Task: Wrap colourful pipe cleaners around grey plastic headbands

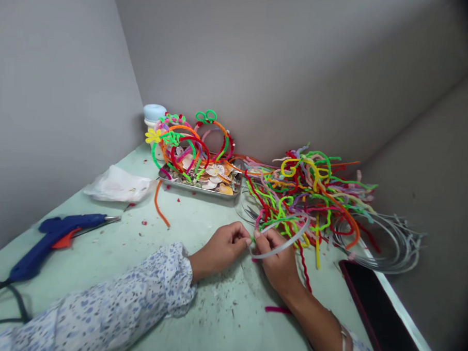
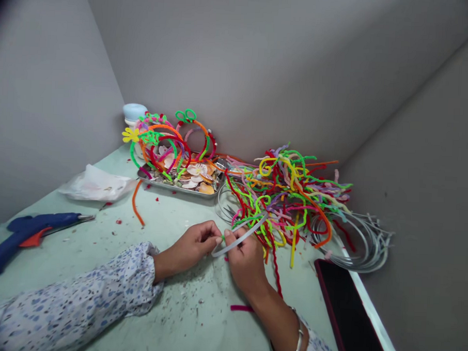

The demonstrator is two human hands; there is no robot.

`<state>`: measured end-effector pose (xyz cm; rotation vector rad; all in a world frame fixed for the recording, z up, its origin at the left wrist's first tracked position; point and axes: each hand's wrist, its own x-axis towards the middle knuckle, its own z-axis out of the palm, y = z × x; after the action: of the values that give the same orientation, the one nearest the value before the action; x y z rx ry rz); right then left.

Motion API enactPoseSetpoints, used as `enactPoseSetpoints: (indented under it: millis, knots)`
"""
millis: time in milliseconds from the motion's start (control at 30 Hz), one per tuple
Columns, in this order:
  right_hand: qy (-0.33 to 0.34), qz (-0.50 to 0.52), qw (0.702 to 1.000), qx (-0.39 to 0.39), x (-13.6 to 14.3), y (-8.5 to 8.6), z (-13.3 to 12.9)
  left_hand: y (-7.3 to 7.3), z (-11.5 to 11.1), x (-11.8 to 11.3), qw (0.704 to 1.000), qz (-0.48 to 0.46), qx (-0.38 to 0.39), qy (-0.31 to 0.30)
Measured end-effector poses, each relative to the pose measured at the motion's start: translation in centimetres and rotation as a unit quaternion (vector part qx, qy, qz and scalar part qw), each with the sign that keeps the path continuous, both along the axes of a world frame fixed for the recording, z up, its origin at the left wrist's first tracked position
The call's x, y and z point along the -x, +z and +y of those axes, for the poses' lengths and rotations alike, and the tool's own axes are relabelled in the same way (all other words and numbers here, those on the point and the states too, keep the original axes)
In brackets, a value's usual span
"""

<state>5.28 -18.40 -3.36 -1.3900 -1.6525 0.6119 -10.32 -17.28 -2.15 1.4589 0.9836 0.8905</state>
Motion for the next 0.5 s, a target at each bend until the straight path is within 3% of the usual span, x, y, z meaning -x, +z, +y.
enactPoseSetpoints:
  millis: [500]
  knots:
    - [-0.009, -0.015, 1.0, 0.021, 0.0, 0.16, -0.17, -0.3, -0.19, 0.14, 0.998, 0.04, -0.044, -0.007]
